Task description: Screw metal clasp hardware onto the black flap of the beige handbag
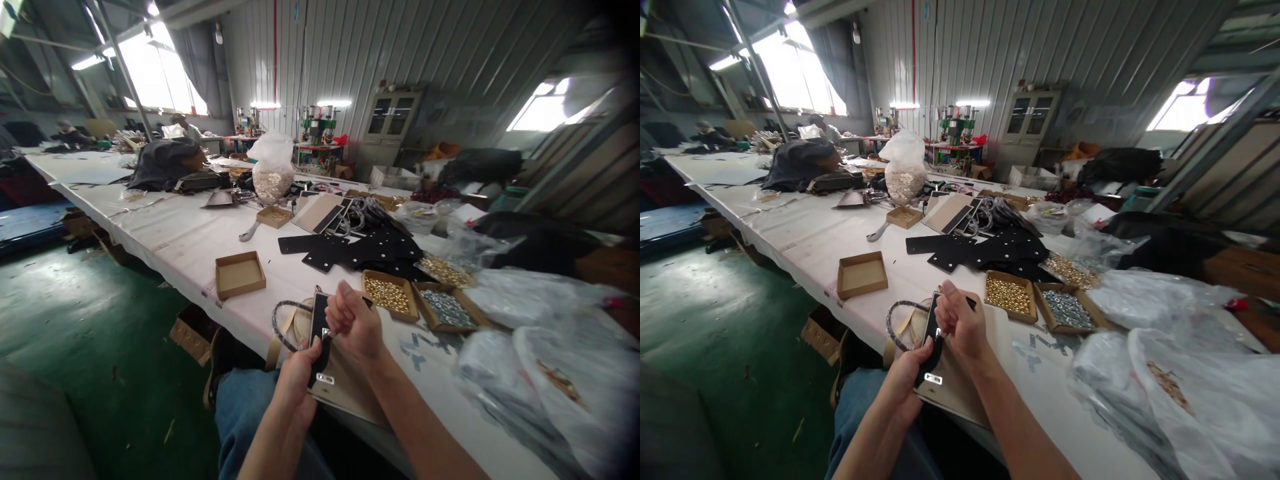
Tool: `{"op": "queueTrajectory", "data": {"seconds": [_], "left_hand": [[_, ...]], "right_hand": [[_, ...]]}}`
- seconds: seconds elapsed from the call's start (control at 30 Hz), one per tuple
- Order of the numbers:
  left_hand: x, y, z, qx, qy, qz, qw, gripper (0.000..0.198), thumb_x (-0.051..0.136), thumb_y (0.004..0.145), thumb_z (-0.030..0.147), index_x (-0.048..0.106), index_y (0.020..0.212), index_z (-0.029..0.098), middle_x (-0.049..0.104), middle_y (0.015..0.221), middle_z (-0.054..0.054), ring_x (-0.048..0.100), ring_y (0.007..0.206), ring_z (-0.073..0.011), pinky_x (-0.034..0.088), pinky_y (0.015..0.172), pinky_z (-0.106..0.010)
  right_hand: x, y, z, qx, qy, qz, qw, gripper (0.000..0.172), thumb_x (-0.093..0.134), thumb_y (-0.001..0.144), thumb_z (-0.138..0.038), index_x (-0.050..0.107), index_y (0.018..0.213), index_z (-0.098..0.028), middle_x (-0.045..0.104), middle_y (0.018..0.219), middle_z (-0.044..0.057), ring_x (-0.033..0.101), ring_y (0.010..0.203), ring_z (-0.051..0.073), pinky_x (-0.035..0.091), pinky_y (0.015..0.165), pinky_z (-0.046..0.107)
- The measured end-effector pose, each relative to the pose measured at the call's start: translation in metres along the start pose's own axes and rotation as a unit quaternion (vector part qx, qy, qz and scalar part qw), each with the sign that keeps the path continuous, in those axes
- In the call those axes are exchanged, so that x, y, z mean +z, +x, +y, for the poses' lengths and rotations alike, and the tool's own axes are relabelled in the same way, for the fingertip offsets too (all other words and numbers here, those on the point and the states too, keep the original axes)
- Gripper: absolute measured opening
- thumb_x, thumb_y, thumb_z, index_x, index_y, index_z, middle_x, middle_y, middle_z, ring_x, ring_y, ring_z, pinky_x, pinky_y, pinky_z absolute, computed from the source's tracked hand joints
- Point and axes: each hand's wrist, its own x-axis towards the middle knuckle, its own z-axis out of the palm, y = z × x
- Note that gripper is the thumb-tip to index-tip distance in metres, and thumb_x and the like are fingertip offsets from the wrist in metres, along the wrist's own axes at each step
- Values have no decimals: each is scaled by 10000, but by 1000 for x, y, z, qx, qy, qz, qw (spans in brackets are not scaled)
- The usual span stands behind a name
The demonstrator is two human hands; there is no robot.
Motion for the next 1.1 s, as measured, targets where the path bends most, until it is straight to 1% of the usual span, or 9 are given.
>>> {"op": "queueTrajectory", "data": {"seconds": [0.17, 0.23, 0.3, 0.47, 0.6, 0.73, 0.9, 1.0, 1.1], "left_hand": [[0, 0, 0, -23, -7, 20, 1000, 500, 991, 841, 264, 814, 1256, 48, 859, 1081, -213, 859, 1081, -383, 730, 965, -428], [0, 1, 0, -19, -5, 19, 1000, 518, 1006, 833, 288, 814, 1256, 58, 859, 1069, -203, 859, 1051, -372, 729, 946, -424], [-1, 1, 0, -9, 1, 14, 1000, 543, 1022, 819, 304, 815, 1261, 65, 859, 1084, -196, 857, 1036, -359, 725, 931, -405], [-2, -2, 2, -4, 12, 1, 1000, 544, 966, 863, 292, 812, 1322, 44, 856, 1133, -211, 852, 1024, -342, 708, 849, -349], [0, -4, 2, 3, 4, 5, 1000, 539, 982, 835, 283, 831, 1290, 35, 862, 1123, -218, 853, 1073, -363, 713, 980, -389], [3, -3, 2, 41, 4, 22, 999, 497, 964, 834, 237, 850, 1282, 52, 873, 1114, -201, 850, 1112, -367, 701, 1054, -410], [5, -2, 4, 23, 7, 37, 999, 441, 894, 879, 184, 845, 1286, 24, 876, 1091, -206, 852, 1046, -358, 705, 1026, -420], [1, -3, 4, 20, 9, 45, 999, 473, 923, 862, 194, 841, 1312, 76, 882, 1138, -185, 849, 1068, -359, 702, 1040, -434], [-5, -2, 3, 38, 23, 28, 999, 495, 967, 824, 222, 842, 1296, 141, 881, 1206, -156, 828, 1173, -374, 688, 1089, -448]], "right_hand": [[-27, -1, -23, -88, 56, 73, 992, 737, 816, 1139, -566, 399, 617, -252, 208, 562, -74, 131, 469, 128, 130, 446, 346], [-35, -3, -24, -85, 47, 79, 992, 727, 818, 1134, -552, 408, 612, -255, 208, 557, -73, 129, 462, 129, 120, 443, 352], [-38, -3, -18, -58, 41, 65, 995, 724, 844, 1115, -544, 414, 610, -255, 214, 551, -73, 135, 450, 126, 114, 440, 356], [-27, 1, -2, -22, 28, 15, 999, 764, 861, 1105, -614, 407, 612, -247, 225, 548, -74, 141, 448, 117, 118, 440, 345], [-18, 9, -1, 20, -14, -28, 999, 776, 868, 1090, -630, 400, 601, -249, 250, 534, -73, 158, 446, 110, 113, 443, 334], [-4, 25, 7, 53, -94, -27, 994, 766, 903, 1047, -655, 409, 614, -261, 281, 543, -77, 183, 440, 106, 96, 436, 326], [24, 51, 29, 103, -271, -33, 956, 672, 839, 1040, -630, 456, 626, -265, 356, 540, -57, 266, 460, 130, 151, 453, 345], [34, 62, 46, 138, -368, -49, 918, 605, 830, 986, -623, 482, 657, -255, 405, 587, -48, 313, 531, 145, 187, 501, 345], [37, 70, 65, 156, -453, -69, 875, 510, 841, 942, -563, 572, 671, -226, 482, 631, -32, 405, 608, 163, 249, 547, 337]]}}
